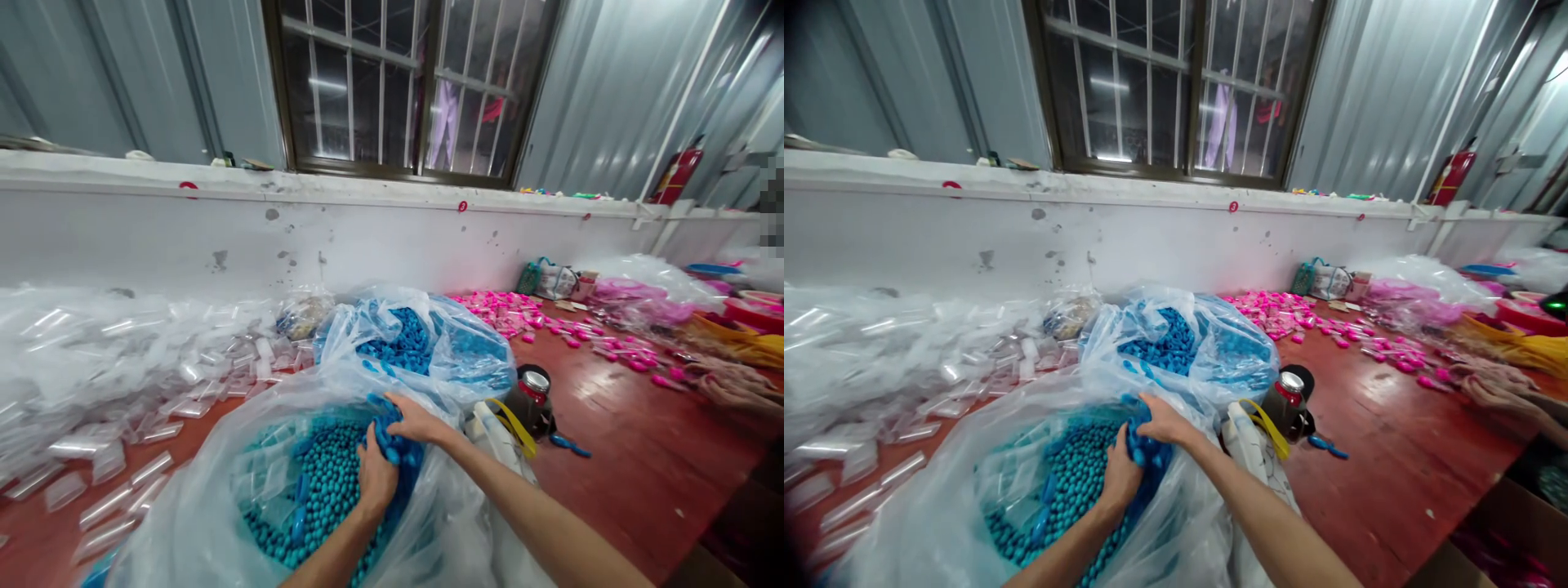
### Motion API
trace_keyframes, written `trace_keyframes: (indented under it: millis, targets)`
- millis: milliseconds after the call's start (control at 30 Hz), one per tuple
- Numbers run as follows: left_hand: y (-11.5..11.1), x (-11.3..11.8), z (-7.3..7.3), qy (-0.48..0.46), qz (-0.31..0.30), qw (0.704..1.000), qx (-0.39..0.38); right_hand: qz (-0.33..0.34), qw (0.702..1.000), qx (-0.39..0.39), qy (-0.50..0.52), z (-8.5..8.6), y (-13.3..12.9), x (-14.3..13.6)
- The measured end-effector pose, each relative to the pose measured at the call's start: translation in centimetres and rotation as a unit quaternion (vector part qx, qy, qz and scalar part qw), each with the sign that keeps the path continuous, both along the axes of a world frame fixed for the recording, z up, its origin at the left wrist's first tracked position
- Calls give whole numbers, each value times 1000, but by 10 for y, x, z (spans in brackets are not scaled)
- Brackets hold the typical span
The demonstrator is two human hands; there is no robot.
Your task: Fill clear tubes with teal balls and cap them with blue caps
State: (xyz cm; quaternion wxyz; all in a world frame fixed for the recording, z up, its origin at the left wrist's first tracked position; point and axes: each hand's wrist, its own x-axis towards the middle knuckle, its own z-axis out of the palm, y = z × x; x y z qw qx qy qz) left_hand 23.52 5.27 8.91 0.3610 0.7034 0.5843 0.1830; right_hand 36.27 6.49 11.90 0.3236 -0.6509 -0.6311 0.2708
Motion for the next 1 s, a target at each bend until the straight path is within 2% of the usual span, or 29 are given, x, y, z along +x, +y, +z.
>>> trace_keyframes:
  millis: [67, 133, 200, 267, 333, 400, 467, 567, 633, 733, 800, 867, 1000]
  targets:
    - [-2, -1, 9, 86, -52, 995, -3, -27, 998, -15, -46, 4, -5, -4]
    - [-1, -2, 18, 149, -116, 982, 31, -23, 997, -13, -77, 11, -12, -11]
    - [3, -4, 25, 197, -170, 962, 83, -2, 996, 19, -85, 23, -16, -15]
    - [9, -7, 27, 226, -211, 944, 114, -10, 995, 63, -76, 39, -12, -11]
    - [17, -12, 28, 230, -239, 935, 122, -76, 990, 81, -89, 53, 3, -2]
    - [24, -18, 32, 221, -244, 937, 119, -150, 975, 35, -162, 56, 27, 10]
    - [32, -23, 43, 188, -214, 949, 135, -164, 968, -15, -187, 48, 53, 18]
    - [49, -26, 68, 104, -159, 961, 201, -132, 971, -56, -194, 22, 81, 18]
    - [67, -20, 85, 69, -141, 957, 245, -111, 973, -63, -195, 3, 90, 13]
    - [106, 1, 99, 108, -135, 950, 258, -105, 974, -56, -191, -14, 94, 9]
    - [135, 17, 98, 154, -147, 948, 236, -105, 976, -49, -182, -18, 97, 14]
    - [160, 31, 91, 184, -167, 947, 204, -104, 979, -48, -166, -16, 101, 27]
    - [188, 47, 73, 242, -199, 938, 152, -153, 977, -61, -132, -3, 114, 73]
